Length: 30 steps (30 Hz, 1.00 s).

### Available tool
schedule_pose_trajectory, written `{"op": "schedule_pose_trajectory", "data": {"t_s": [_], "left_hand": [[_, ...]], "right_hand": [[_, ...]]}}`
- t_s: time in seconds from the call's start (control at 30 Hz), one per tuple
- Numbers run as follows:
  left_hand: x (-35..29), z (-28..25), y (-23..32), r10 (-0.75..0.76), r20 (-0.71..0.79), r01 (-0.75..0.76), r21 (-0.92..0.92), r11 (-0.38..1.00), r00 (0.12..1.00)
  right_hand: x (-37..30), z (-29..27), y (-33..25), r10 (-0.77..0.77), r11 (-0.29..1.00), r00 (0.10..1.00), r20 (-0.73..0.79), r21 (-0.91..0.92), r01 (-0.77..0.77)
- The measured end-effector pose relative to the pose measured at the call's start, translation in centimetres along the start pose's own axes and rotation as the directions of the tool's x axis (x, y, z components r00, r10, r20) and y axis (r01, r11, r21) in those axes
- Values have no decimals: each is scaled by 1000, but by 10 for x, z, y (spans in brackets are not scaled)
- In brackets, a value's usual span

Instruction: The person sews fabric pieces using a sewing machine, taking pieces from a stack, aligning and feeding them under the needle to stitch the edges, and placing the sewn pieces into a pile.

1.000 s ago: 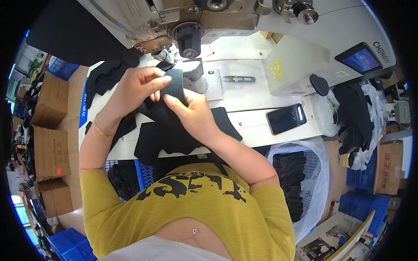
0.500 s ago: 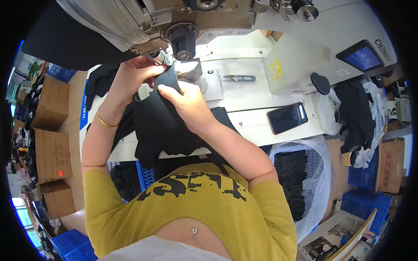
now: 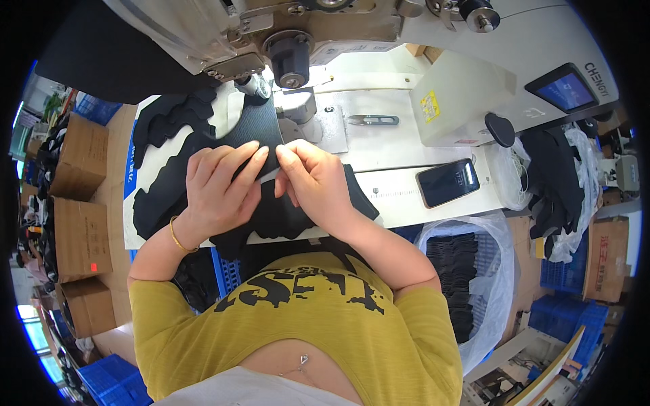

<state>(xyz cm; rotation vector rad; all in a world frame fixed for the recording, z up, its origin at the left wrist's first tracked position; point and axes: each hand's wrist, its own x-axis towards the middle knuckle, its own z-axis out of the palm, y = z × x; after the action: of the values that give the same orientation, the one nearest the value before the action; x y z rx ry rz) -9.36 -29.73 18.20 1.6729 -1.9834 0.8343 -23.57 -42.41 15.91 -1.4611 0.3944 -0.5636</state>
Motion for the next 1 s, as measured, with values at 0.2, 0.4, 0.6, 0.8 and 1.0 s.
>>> {"op": "schedule_pose_trajectory", "data": {"t_s": [0.2,0.4,0.6,0.8,1.0], "left_hand": [[5,19,-14,99,-103,-84,148,985,990],[16,26,-36,96,-103,-78,174,982,990],[28,33,-59,119,-130,-93,190,977,984],[32,40,-66,108,-144,-82,175,981,984],[1,17,-98,-242,252,288,-165,943,937]], "right_hand": [[24,0,4,-32,996,999,17,89,31],[37,-1,5,-65,985,998,18,162,61],[28,-3,10,-20,990,999,27,138,17],[21,-9,10,10,997,999,33,79,-13],[-10,-52,31,-308,435,946,97,-870,231]]}}
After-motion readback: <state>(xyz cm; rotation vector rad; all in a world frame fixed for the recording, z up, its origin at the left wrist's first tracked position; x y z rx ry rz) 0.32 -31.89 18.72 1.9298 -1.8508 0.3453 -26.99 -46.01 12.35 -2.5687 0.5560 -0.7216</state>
